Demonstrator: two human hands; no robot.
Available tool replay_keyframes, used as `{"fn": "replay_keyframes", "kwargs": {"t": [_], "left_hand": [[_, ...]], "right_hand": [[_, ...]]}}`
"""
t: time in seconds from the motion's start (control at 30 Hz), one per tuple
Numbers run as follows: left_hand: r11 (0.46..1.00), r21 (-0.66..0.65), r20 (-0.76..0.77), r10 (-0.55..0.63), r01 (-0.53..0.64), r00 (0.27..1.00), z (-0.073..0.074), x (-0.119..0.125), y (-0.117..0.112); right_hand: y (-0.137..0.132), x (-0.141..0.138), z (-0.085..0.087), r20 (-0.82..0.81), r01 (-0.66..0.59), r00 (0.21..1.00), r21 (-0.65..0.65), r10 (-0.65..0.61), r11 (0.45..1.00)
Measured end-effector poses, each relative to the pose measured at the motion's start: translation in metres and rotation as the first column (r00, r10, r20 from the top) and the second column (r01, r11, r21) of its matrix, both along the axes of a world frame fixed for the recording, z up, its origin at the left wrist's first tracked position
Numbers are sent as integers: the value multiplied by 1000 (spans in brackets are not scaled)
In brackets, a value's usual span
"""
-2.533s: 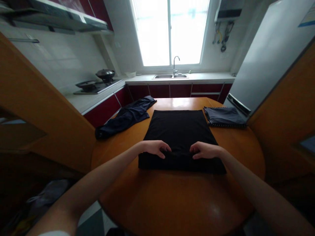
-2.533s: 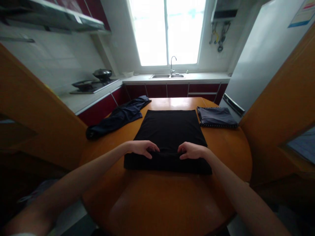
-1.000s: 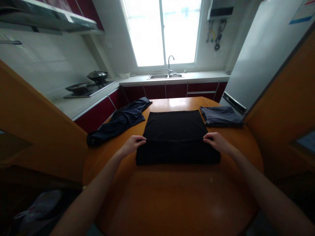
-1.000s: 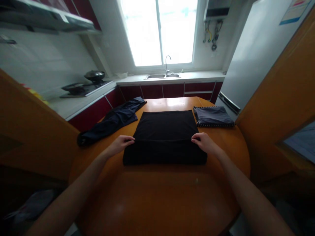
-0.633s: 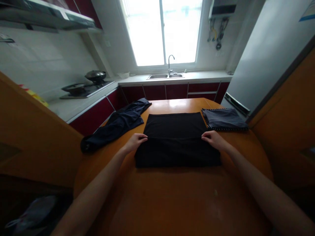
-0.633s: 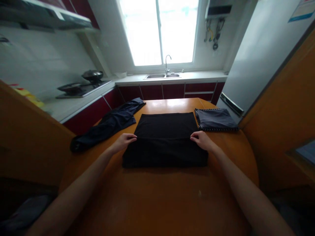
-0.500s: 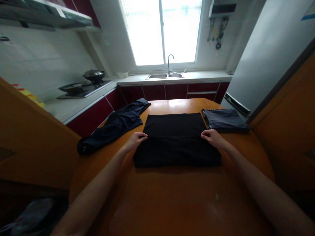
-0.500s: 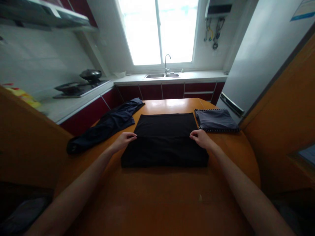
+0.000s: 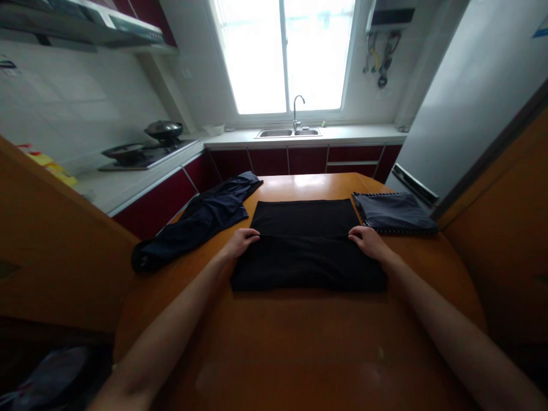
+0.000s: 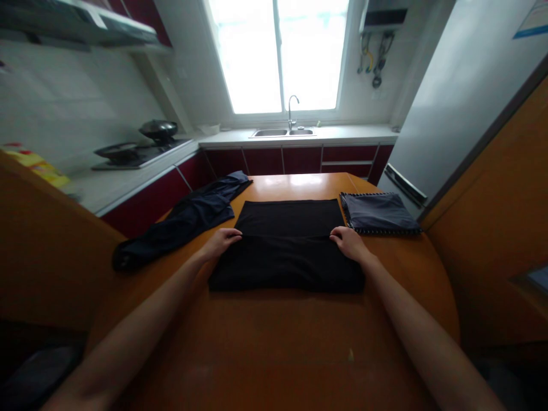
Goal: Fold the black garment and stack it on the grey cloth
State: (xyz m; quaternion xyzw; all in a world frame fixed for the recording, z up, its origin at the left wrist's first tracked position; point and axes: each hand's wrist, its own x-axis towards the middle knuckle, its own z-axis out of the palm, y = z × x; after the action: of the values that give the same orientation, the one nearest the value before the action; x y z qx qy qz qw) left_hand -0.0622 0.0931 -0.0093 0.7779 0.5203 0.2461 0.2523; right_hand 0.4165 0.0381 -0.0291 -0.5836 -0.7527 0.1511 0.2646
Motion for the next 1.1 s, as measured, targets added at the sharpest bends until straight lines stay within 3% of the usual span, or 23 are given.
{"fn": "replay_keyframes", "kwargs": {"t": [0.2,0.33,0.4,0.47,0.53,0.6,0.7,0.87,0.97,1.1], "left_hand": [[997,47,-61,63,-60,996,7,10,-4],[971,226,-134,114,-81,984,22,47,-36],[943,330,-196,12,55,980,24,81,-64],[909,352,-277,-126,222,953,18,116,-93],[888,335,-359,-190,316,914,5,142,-117],[887,315,-418,-191,339,888,-8,153,-131],[893,307,-470,-160,330,868,-21,149,-140],[897,313,-503,-121,311,856,-19,122,-150],[898,315,-513,-110,306,851,-17,94,-162],[924,292,-507,-70,248,859,-18,37,-176]], "right_hand": [[2,-7,8,114,48,992,-24,-44,999],[-15,-32,24,231,164,956,93,-182,982],[-33,-59,30,201,153,961,189,-191,970],[-56,-92,28,184,58,977,238,-104,970],[-76,-119,19,241,-41,970,187,-5,982],[-90,-133,5,292,-78,956,112,42,991],[-99,-129,-10,340,-75,939,70,47,995],[-107,-98,-16,344,-24,939,108,-15,994],[-121,-79,-18,343,-26,939,130,-21,991],[-142,-54,-21,355,-28,934,143,-25,989]]}}
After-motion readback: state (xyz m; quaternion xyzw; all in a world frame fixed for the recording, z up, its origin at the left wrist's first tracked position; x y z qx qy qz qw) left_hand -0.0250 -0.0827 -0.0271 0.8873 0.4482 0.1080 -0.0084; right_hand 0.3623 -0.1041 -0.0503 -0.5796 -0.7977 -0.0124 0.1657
